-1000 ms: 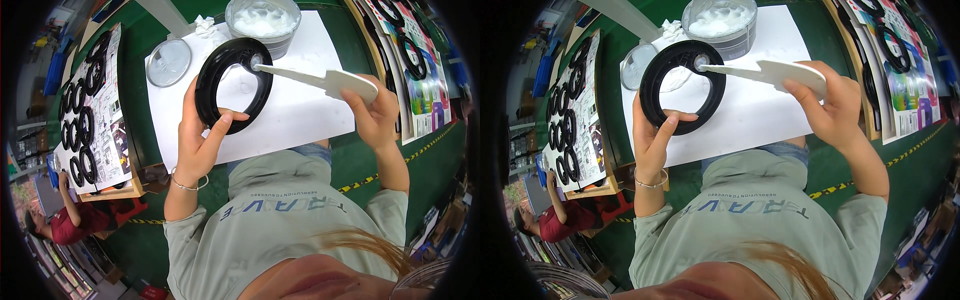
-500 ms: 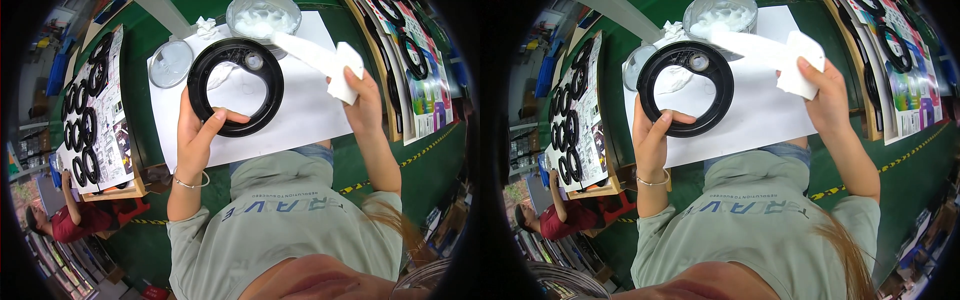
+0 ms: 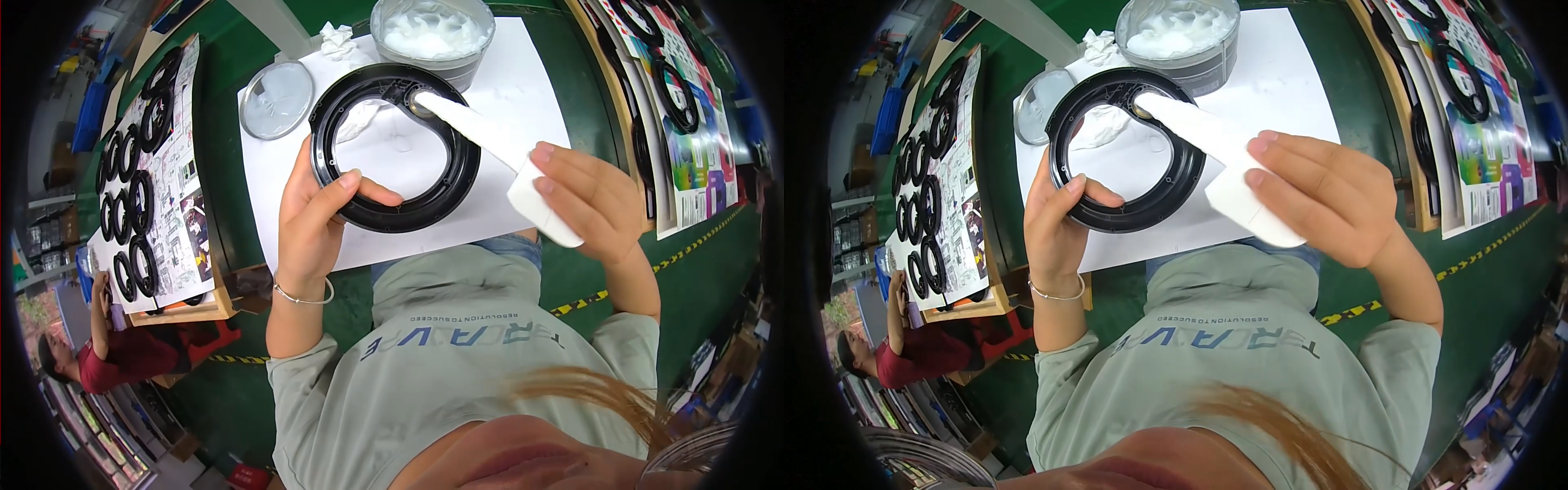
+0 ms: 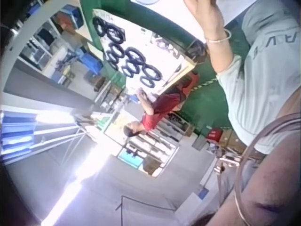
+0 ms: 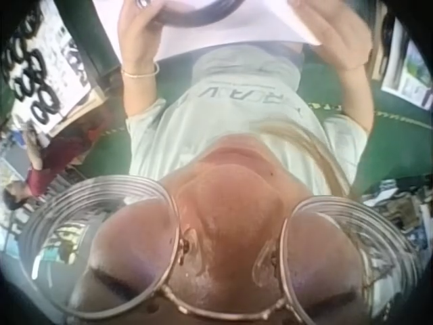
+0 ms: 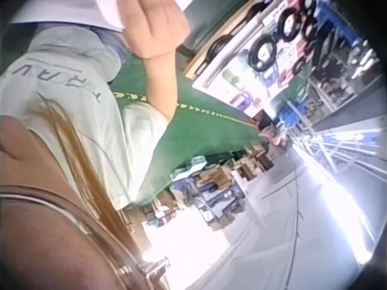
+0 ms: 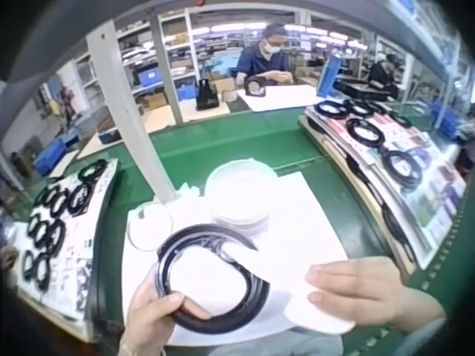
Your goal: Applying a white lubricant or paste to circular black plastic components using a hand spatula.
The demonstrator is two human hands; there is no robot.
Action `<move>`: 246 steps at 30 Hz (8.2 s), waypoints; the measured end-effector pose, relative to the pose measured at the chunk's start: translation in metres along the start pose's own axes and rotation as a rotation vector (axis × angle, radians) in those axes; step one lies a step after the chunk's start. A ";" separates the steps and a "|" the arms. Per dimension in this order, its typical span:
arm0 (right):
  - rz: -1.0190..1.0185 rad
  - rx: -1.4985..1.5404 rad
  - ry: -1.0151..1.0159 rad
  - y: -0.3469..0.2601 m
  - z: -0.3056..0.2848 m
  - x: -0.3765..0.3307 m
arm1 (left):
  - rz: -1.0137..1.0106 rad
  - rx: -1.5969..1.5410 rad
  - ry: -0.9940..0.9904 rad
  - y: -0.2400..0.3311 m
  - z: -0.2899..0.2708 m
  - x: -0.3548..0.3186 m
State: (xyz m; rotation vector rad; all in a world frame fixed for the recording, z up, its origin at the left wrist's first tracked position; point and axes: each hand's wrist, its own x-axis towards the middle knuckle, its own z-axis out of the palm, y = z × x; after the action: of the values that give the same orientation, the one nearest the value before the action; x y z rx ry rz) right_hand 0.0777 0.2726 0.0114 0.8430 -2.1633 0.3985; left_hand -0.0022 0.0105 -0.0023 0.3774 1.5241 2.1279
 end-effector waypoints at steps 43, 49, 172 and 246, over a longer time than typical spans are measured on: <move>0.019 -0.067 -0.092 -0.005 0.003 0.007 | 0.135 0.134 0.005 -0.006 0.002 -0.001; -0.135 -0.141 -0.110 -0.010 0.008 0.006 | 0.138 0.127 0.011 -0.007 -0.001 0.000; 1.107 0.800 0.524 0.017 -0.002 -0.039 | 0.180 0.161 0.013 -0.008 -0.003 -0.009; 0.302 0.039 -0.048 0.075 0.002 0.001 | 0.125 0.171 -0.045 -0.004 -0.014 -0.016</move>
State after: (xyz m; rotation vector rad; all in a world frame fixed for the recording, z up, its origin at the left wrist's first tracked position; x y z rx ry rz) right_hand 0.0252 0.3256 0.0099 0.5502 -2.3405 0.5770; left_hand 0.0050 -0.0085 -0.0097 0.5906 1.7012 2.0720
